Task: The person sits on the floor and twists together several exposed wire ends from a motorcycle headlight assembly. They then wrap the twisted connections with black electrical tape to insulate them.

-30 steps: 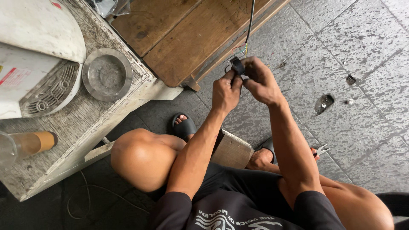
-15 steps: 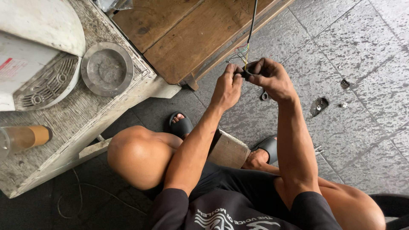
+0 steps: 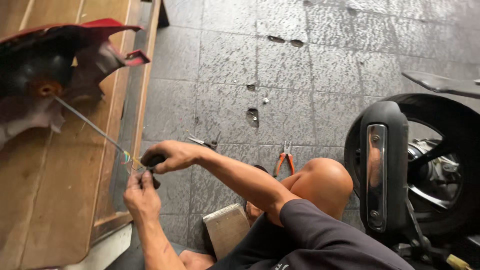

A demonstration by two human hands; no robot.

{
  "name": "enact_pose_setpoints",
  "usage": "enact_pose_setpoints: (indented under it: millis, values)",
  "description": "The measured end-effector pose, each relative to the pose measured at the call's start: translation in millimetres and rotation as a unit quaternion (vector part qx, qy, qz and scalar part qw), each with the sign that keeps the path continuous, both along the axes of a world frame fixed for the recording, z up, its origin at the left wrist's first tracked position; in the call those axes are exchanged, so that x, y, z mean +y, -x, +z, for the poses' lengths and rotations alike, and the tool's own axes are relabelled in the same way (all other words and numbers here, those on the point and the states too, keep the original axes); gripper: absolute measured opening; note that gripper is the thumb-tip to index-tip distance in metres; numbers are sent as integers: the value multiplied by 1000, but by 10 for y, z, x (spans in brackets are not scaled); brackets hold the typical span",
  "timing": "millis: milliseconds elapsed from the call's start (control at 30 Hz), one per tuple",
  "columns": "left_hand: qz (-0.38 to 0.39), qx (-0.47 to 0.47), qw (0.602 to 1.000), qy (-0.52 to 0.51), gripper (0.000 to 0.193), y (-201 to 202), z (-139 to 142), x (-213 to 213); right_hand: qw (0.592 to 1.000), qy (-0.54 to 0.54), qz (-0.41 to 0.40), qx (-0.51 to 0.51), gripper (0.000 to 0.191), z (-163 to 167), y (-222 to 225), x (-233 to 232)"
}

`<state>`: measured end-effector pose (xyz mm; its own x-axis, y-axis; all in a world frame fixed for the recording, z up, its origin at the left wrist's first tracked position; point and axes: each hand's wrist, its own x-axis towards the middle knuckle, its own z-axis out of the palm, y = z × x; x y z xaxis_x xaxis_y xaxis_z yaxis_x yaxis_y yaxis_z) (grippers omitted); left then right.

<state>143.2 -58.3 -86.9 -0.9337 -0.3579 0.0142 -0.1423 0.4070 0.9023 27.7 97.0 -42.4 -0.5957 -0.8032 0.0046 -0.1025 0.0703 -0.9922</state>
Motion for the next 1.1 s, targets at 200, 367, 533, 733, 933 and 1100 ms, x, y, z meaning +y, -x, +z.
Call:
enact_pose_setpoints:
  millis: [200,367,533,733,933,1100]
  values:
    - [-48,1,997,66,23,36,-43,-117,975,-35,44,215,42,50,-18,-6]
    - [-47,94,963,246,28,6,-163,-77,945,-147,-41,291,34,205,-208,-28]
    - [-15,54,995,80,24,-40,-155,-29,952,-153,-13,264,20,158,-180,-54]
    - [44,110,794,-596,14,139,-116,63,835,405,19,-371,37,-125,-130,-33]
    - [73,110,990,-55,21,111,-231,46,924,219,-122,-290,20,-271,68,-289]
    - [175,84,977,83,17,12,-48,69,933,195,-121,-277,16,-213,41,-316]
